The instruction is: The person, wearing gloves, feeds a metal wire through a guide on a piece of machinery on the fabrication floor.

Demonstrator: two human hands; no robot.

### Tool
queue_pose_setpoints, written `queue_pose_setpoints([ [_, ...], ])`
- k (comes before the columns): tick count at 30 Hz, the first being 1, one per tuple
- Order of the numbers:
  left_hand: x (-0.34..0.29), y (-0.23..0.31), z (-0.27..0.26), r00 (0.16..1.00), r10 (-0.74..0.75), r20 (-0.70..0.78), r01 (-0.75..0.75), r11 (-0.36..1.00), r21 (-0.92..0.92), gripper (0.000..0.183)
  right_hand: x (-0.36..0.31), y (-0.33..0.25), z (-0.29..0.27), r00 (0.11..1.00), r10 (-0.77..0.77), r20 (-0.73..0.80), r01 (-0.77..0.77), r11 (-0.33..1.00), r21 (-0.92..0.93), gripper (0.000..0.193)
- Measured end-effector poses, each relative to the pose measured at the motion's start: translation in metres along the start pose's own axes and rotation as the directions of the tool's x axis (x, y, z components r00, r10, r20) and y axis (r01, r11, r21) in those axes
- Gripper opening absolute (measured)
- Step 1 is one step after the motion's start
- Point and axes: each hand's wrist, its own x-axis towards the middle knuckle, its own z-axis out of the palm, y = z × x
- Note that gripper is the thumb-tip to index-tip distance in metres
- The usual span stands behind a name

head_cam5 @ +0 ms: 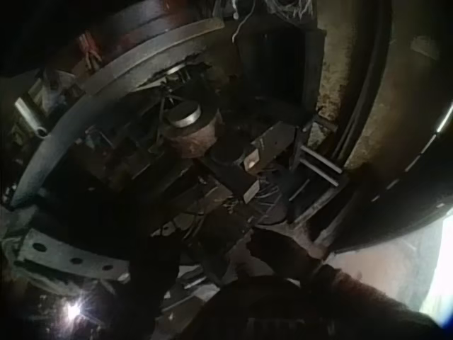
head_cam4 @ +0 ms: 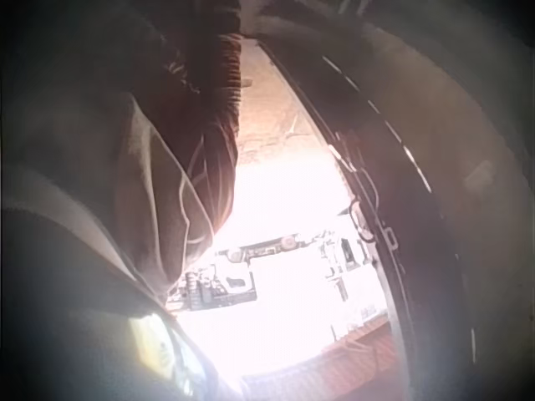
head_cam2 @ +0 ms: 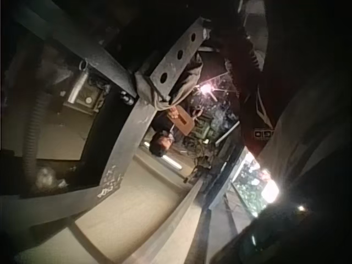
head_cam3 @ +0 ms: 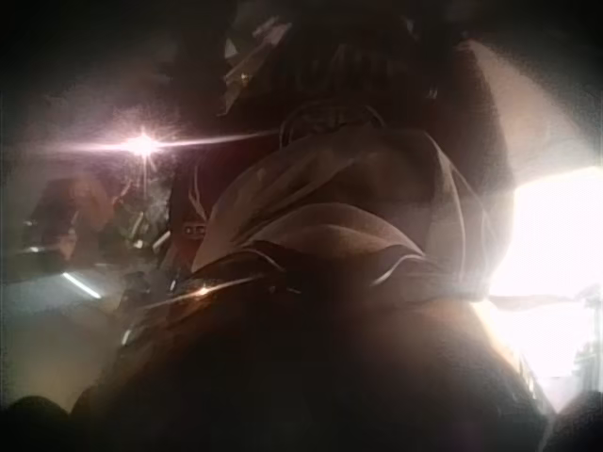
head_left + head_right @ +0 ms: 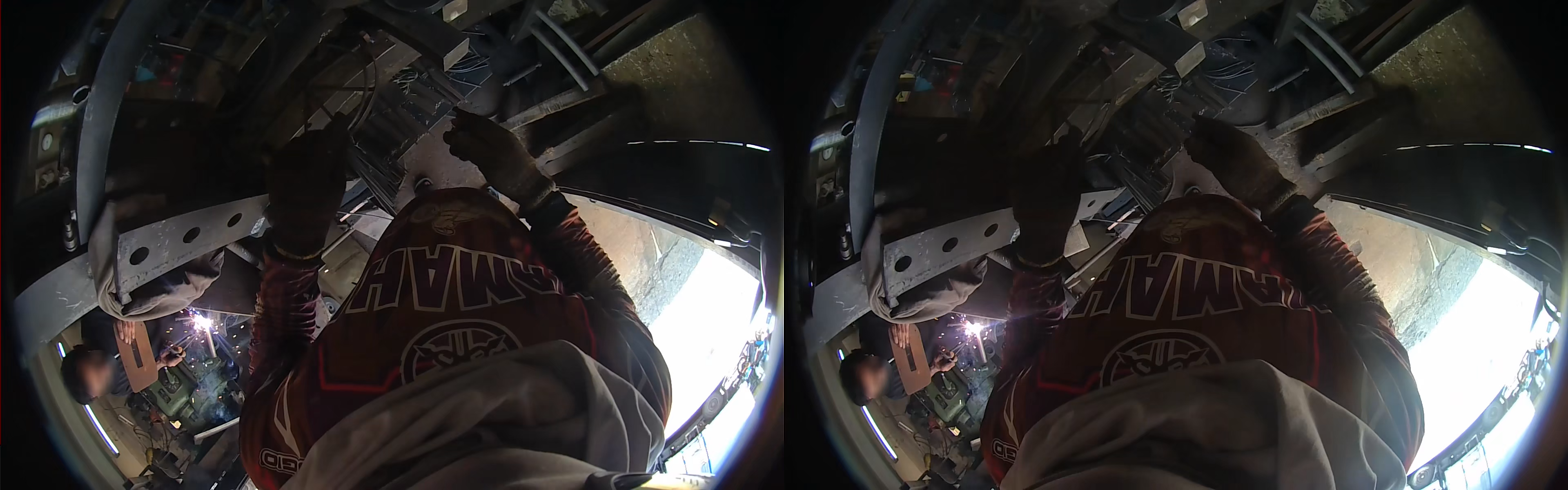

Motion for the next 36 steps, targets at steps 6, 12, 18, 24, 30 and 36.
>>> queue_pose_setpoints([
  [6, -0.002, 0.005, 0.022, 0.992, -0.124, -0.036, 0.121, 0.989, -0.082, 0.044, 0.026, -0.038, 0.011, 0.997, 0.064, 0.043, -0.059, 0.991, -0.119, 0.050],
  [12, 0.014, 0.022, 0.011, 0.997, -0.028, -0.077, 0.019, 0.994, -0.111, 0.038, 0.030, -0.021, 0.011, 0.999, -0.024, 0.047, 0.025, 0.999, -0.027, 0.051],
  [18, 0.008, 0.013, 0.018, 0.996, 0.050, -0.077, -0.051, 0.999, -0.007, 0.035, 0.022, -0.016, 0.018, 0.980, 0.199, 0.023, -0.201, 0.968, 0.149, 0.054],
  [24, 0.011, -0.008, 0.023, 0.997, 0.012, -0.081, -0.021, 0.992, -0.121, 0.036, 0.022, -0.018, 0.020, 0.980, 0.199, 0.009, -0.199, 0.971, 0.135, 0.054],
  [30, 0.018, 0.013, 0.025, 0.997, -0.073, -0.013, 0.073, 0.997, 0.032, 0.031, 0.036, -0.026, 0.022, 0.987, 0.145, 0.076, -0.155, 0.975, 0.156, 0.054],
  [36, 0.028, 0.015, 0.027, 0.997, -0.077, 0.015, 0.076, 0.996, 0.045, 0.027, 0.071, -0.018, 0.032, 0.997, -0.065, 0.050, 0.054, 0.980, 0.194, 0.054],
])
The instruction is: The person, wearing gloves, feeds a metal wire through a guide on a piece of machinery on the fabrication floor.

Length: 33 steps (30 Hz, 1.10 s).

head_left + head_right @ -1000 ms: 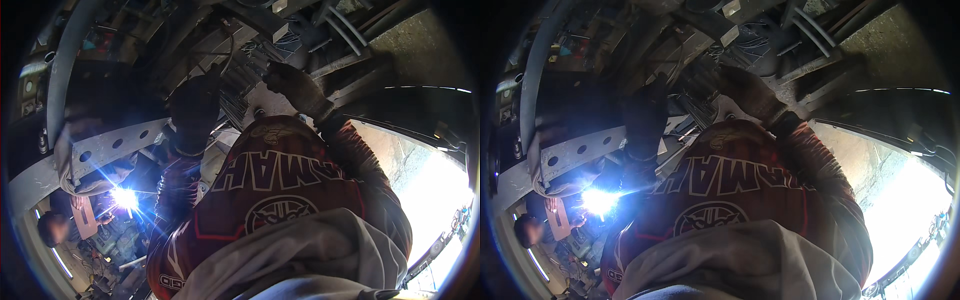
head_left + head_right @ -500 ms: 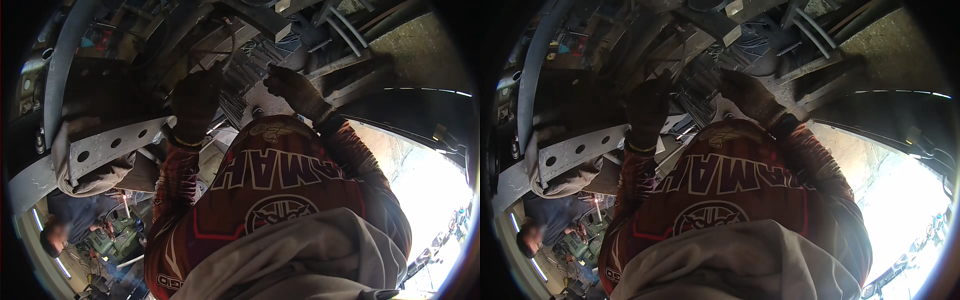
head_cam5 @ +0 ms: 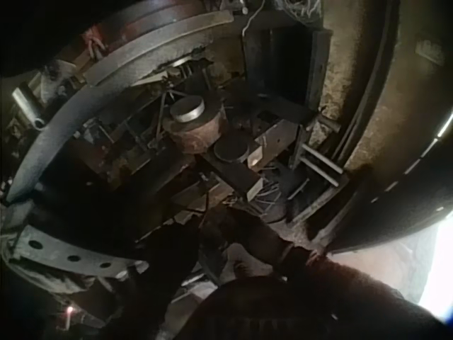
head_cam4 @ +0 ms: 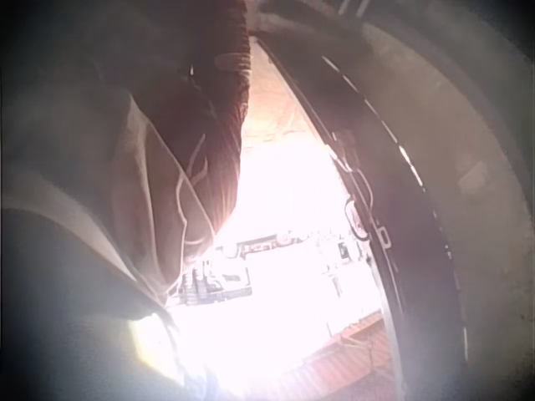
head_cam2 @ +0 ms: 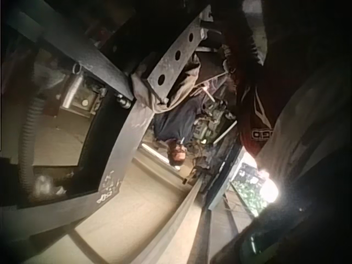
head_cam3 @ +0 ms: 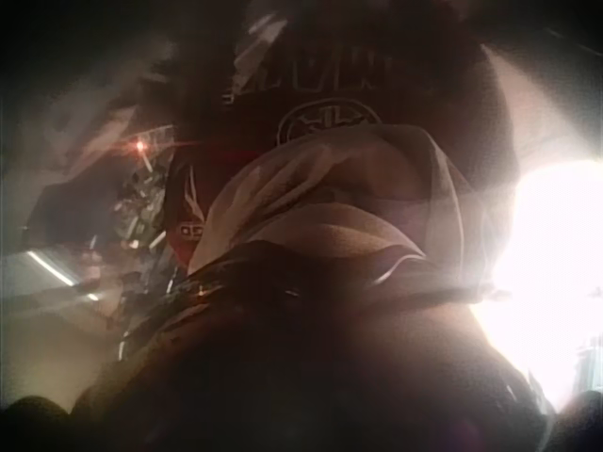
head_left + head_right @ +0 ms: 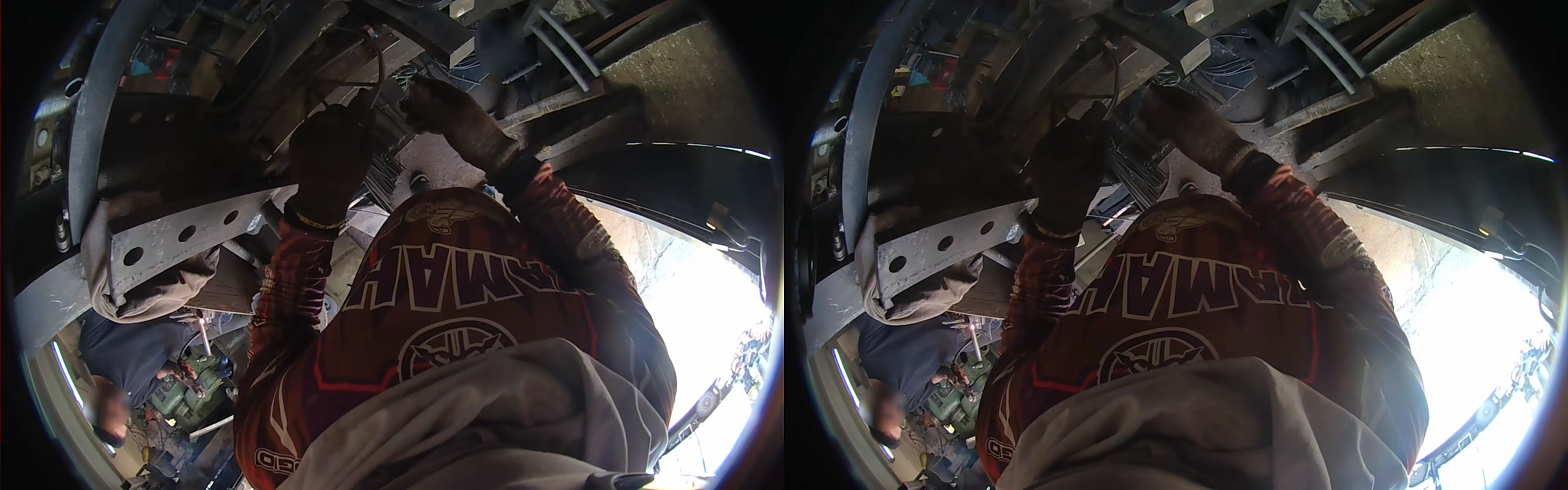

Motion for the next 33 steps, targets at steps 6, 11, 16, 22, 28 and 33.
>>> queue_pose_setpoints([
  [6, 0.005, -0.015, -0.002, 0.990, 0.102, 0.100, -0.111, 0.989, 0.093, 0.032, 0.032, -0.018, 0.027, 0.991, 0.105, 0.086, -0.109, 0.993, 0.045, 0.053],
  [11, 0.018, -0.016, -0.010, 0.981, 0.157, 0.116, -0.173, 0.974, 0.147, 0.026, 0.041, -0.025, 0.033, 0.955, 0.291, 0.060, -0.294, 0.955, 0.044, 0.046],
  [16, 0.024, -0.026, -0.006, 0.989, 0.126, -0.078, -0.127, 0.992, -0.012, 0.030, 0.044, -0.010, 0.039, 0.995, -0.095, -0.010, 0.093, 0.989, -0.113, 0.061],
  [22, 0.026, -0.038, 0.002, 0.969, 0.243, 0.045, -0.245, 0.968, 0.054, 0.027, 0.045, -0.012, 0.051, 0.981, 0.172, -0.089, -0.150, 0.966, 0.209, 0.056],
  [28, 0.030, -0.045, 0.004, 0.950, 0.294, 0.101, -0.289, 0.955, -0.062, 0.024, 0.051, -0.012, 0.045, 0.954, 0.297, -0.047, -0.285, 0.942, 0.175, 0.042],
  [33, 0.030, -0.047, 0.006, 0.956, 0.292, 0.015, -0.286, 0.944, -0.165, 0.026, 0.046, 0.002, 0.041, 0.986, 0.163, 0.045, -0.169, 0.929, 0.329, 0.041],
])
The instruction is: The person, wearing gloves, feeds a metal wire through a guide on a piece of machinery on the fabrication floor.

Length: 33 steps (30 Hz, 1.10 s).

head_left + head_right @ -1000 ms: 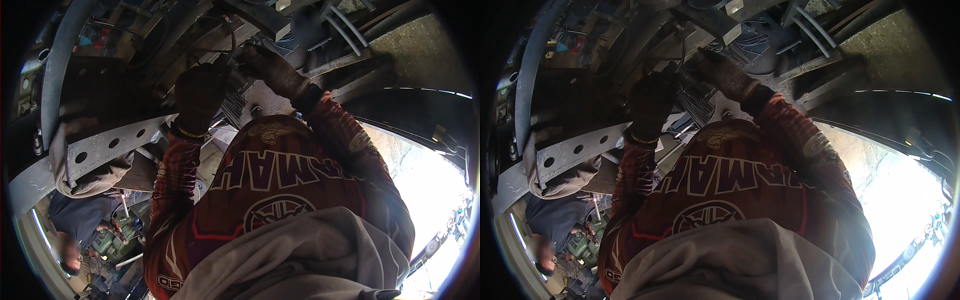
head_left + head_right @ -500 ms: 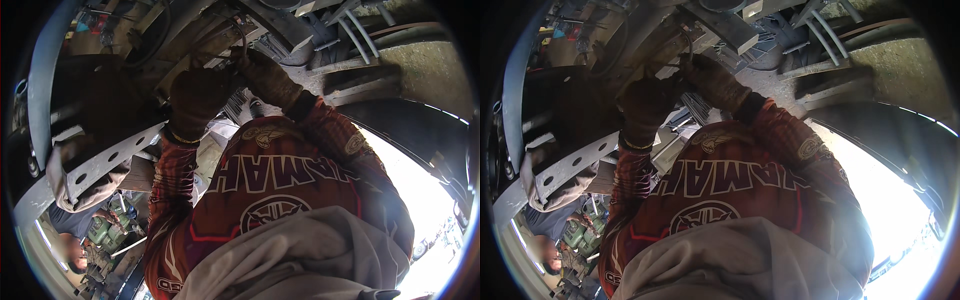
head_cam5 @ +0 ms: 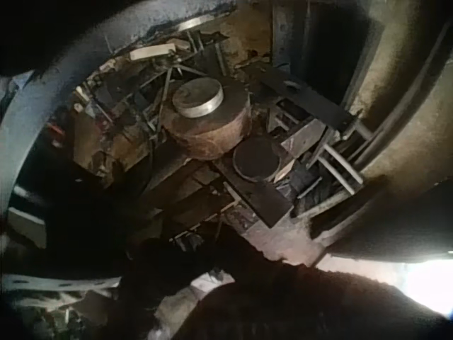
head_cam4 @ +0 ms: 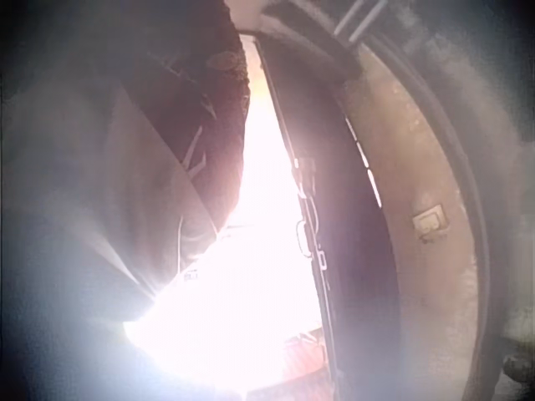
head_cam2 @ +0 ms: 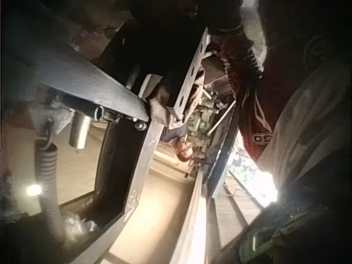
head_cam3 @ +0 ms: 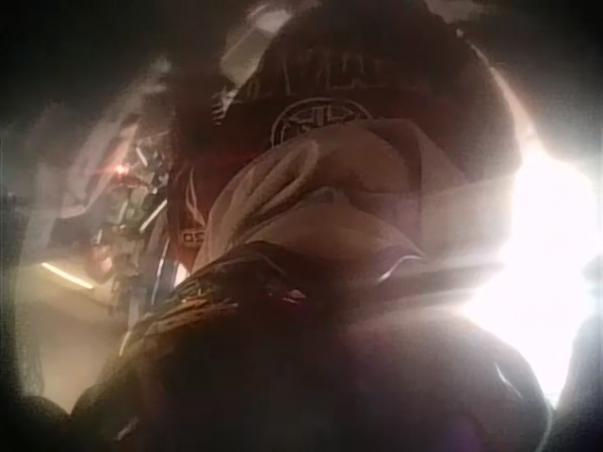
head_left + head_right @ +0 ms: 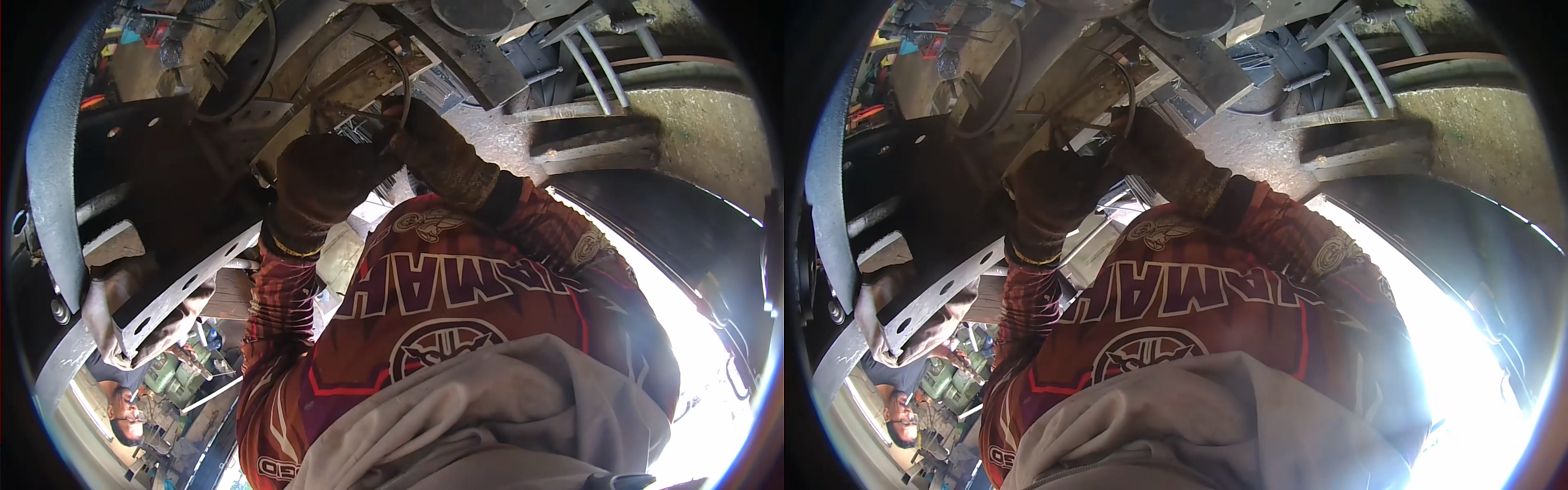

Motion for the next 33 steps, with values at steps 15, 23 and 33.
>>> queue_pose_setpoints([
  [15, 0.003, -0.001, -0.001, 1.000, -0.004, 0.007, 0.005, 0.995, -0.096, 0.007, -0.002, 0.007, 0.004, 0.997, 0.025, -0.067, -0.017, 0.993, 0.120, 0.042],
  [23, -0.009, 0.010, 0.002, 0.994, -0.084, -0.066, 0.082, 0.996, -0.043, 0.015, 0.003, -0.019, -0.005, 0.992, -0.057, 0.116, 0.065, 0.996, -0.068, 0.057],
  [33, 0.009, 0.035, -0.084, 0.459, -0.740, 0.491, 0.329, -0.372, -0.868, 0.038, -0.062, -0.080, 0.000, 0.838, -0.525, -0.147, 0.525, 0.850, -0.039, 0.062],
])
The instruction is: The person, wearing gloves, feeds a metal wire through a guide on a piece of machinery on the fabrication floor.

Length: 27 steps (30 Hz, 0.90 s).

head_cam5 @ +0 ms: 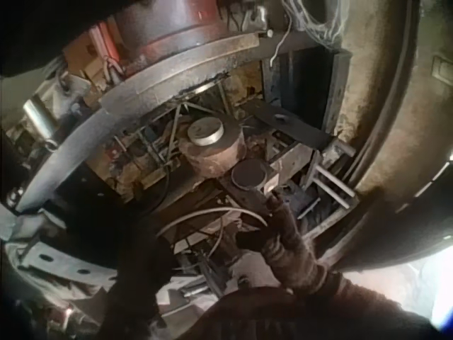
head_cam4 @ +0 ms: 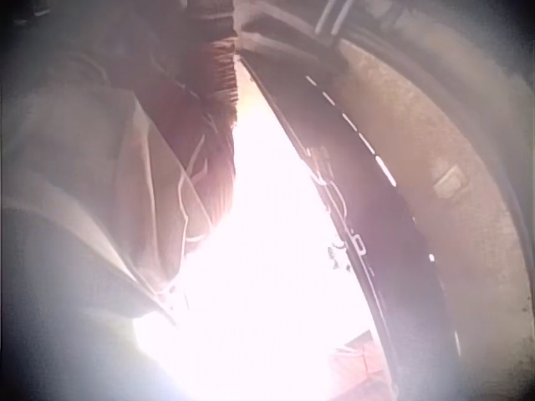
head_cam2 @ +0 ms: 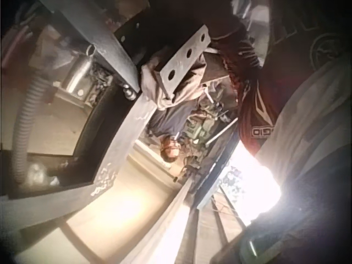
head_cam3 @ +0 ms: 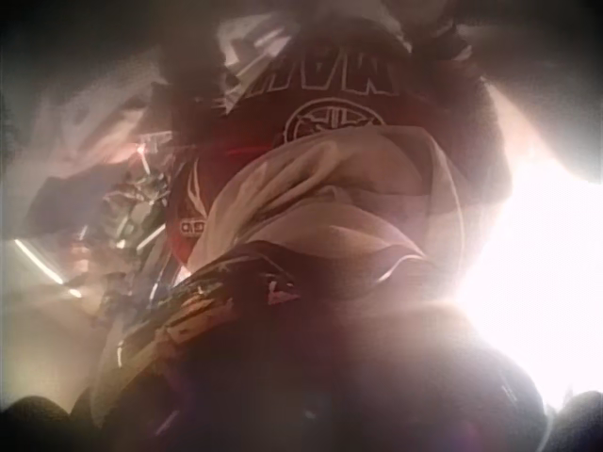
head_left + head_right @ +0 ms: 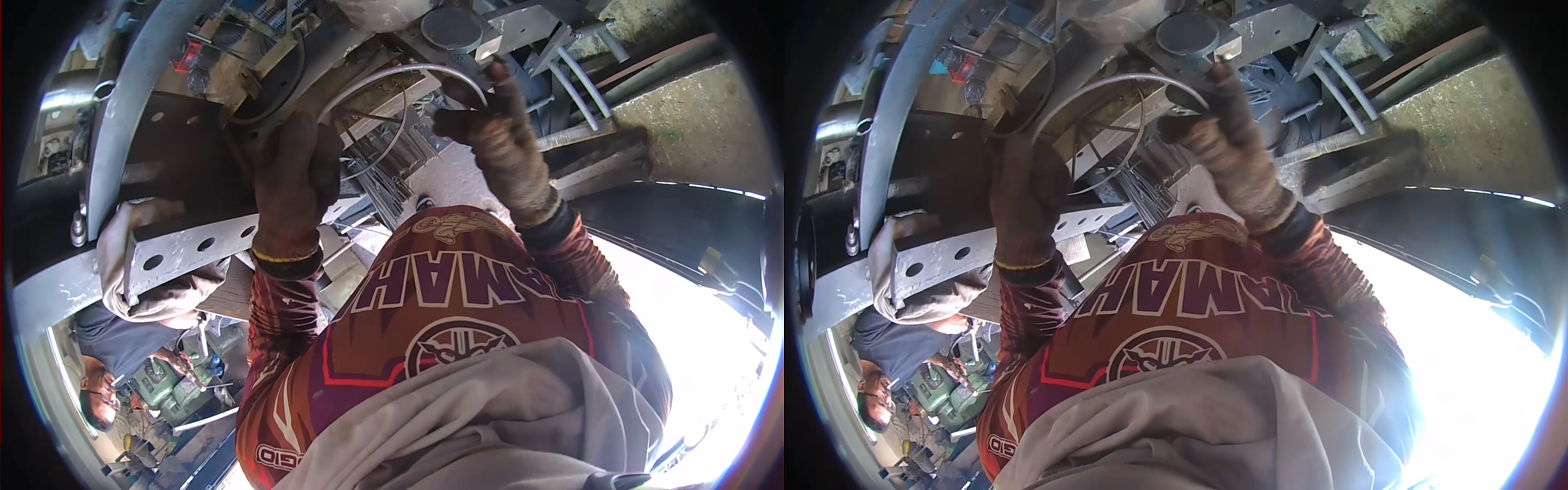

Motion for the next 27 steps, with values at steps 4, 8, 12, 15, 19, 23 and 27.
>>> queue_pose_setpoints([
  [4, -0.001, -0.003, 0.022, 0.963, -0.149, 0.223, 0.180, 0.975, -0.127, 0.031, 0.000, -0.046, -0.036, 0.983, 0.182, -0.021, -0.183, 0.981, -0.069, 0.045],
  [8, 0.005, -0.014, 0.036, 0.906, -0.101, 0.412, 0.234, 0.929, -0.287, 0.056, -0.009, -0.082, -0.045, 0.975, 0.222, 0.002, -0.222, 0.973, -0.061, 0.051],
  [12, 0.009, -0.016, 0.052, 0.867, -0.127, 0.482, 0.312, 0.893, -0.325, 0.063, -0.025, -0.099, -0.057, 0.995, 0.098, 0.010, -0.099, 0.989, 0.106, 0.043],
  [15, 0.013, -0.019, 0.058, 0.816, -0.083, 0.571, 0.323, 0.886, -0.332, 0.061, -0.036, -0.106, -0.063, 0.998, 0.056, -0.011, -0.056, 0.998, 0.030, 0.044],
  [19, 0.007, -0.020, 0.072, 0.857, -0.060, 0.513, 0.244, 0.922, -0.300, 0.056, -0.048, -0.119, -0.071, 0.999, 0.046, -0.022, -0.045, 0.998, 0.047, 0.042],
  [23, 0.006, -0.020, 0.076, 0.819, -0.092, 0.566, 0.266, 0.936, -0.232, 0.050, -0.059, -0.131, -0.078, 0.991, -0.035, -0.130, -0.012, 0.939, -0.344, 0.050],
  [27, 0.007, -0.020, 0.086, 0.819, -0.122, 0.561, 0.208, 0.974, -0.091, 0.045, -0.063, -0.131, -0.077, 0.985, 0.007, -0.172, 0.007, 0.996, 0.086, 0.047],
])
